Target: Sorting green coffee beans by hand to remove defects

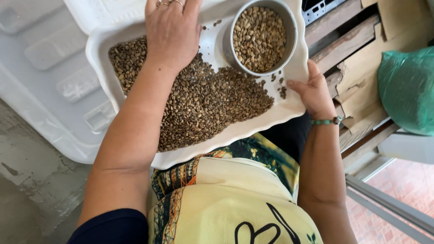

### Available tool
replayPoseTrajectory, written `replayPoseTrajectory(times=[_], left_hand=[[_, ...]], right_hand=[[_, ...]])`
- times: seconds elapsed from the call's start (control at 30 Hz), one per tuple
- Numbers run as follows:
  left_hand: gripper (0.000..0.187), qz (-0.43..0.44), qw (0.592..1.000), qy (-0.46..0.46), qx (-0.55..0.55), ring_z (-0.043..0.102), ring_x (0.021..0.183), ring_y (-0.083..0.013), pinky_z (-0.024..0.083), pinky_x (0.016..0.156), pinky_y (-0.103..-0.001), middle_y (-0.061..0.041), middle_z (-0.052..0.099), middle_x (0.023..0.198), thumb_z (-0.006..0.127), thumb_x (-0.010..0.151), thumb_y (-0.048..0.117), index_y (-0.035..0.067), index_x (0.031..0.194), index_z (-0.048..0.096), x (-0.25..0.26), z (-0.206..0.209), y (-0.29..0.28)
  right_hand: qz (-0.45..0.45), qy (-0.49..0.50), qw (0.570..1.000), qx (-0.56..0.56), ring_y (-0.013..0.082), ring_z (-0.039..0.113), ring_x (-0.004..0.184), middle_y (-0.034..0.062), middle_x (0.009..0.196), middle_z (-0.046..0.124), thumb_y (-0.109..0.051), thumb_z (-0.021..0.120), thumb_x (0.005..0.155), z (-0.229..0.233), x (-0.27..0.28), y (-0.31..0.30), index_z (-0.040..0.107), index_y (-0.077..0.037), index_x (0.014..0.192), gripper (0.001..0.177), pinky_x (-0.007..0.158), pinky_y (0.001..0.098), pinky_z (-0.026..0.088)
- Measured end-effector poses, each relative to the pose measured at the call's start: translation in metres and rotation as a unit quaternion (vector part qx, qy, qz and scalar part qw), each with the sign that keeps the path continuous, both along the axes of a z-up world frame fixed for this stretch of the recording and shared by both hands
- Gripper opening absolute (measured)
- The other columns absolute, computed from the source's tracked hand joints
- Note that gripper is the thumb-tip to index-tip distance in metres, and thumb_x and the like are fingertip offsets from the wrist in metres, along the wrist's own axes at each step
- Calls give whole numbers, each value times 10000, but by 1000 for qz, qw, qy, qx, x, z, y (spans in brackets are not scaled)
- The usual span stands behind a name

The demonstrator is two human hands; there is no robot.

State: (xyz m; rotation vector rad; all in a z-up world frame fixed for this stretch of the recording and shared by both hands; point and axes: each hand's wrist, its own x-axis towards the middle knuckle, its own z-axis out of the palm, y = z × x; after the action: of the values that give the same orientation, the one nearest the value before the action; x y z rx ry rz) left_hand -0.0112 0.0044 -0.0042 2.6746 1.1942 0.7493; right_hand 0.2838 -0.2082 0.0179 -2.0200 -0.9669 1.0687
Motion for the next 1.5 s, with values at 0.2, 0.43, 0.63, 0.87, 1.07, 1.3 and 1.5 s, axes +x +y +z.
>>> replayPoseTrajectory(times=[0.2,0.43,0.63,0.87,1.07,1.3,1.5], left_hand=[[531,-61,989,20,-132,574,1177,-276,349,1035,-529,-126,656,1307,733,940,245,112,1423,555,-21,31,7],[350,102,976,-131,-143,467,1254,-417,360,1038,-565,-249,580,1362,736,1008,-46,-17,1345,645,-163,57,-10],[432,134,496,-679,-524,749,1025,-125,581,949,-265,22,765,1037,512,971,563,197,1011,737,-189,-24,-70],[887,193,441,-629,-610,581,1286,-421,443,1130,-519,-239,589,1403,365,895,743,50,1413,562,-201,-67,-82],[912,182,418,-638,-620,595,1266,-408,457,1118,-503,-242,597,1392,377,872,746,35,1412,565,-198,-85,-103],[942,157,410,-657,-613,611,1241,-395,473,1105,-484,-245,607,1381,391,846,750,18,1411,568,-201,-97,-102],[967,125,404,-670,-611,625,1221,-383,488,1093,-468,-248,616,1371,403,823,753,3,1409,570,-210,-154,-130]], right_hand=[[-22,1,999,-40,265,684,1038,146,1273,673,160,564,773,12,-6,0,488,-64,1464,731,883,329,573],[-33,119,992,33,202,637,970,144,1254,660,191,509,723,-23,11,-20,464,1,1510,810,819,241,516],[-56,126,988,74,315,721,859,184,1022,703,209,639,639,-52,30,-26,568,-76,1455,867,699,477,606],[-80,141,983,86,325,722,838,184,1008,701,208,636,603,-58,28,-30,581,-56,1432,871,687,495,606],[-71,126,985,90,300,732,855,155,1000,706,191,648,599,-47,21,-23,603,-66,1414,856,712,464,614],[-70,130,985,93,304,735,851,156,976,704,183,646,596,-47,22,-20,605,-59,1414,855,712,456,610],[-37,106,990,88,295,723,847,160,982,703,176,640,598,-26,12,1,621,-79,1390,833,705,463,609]])
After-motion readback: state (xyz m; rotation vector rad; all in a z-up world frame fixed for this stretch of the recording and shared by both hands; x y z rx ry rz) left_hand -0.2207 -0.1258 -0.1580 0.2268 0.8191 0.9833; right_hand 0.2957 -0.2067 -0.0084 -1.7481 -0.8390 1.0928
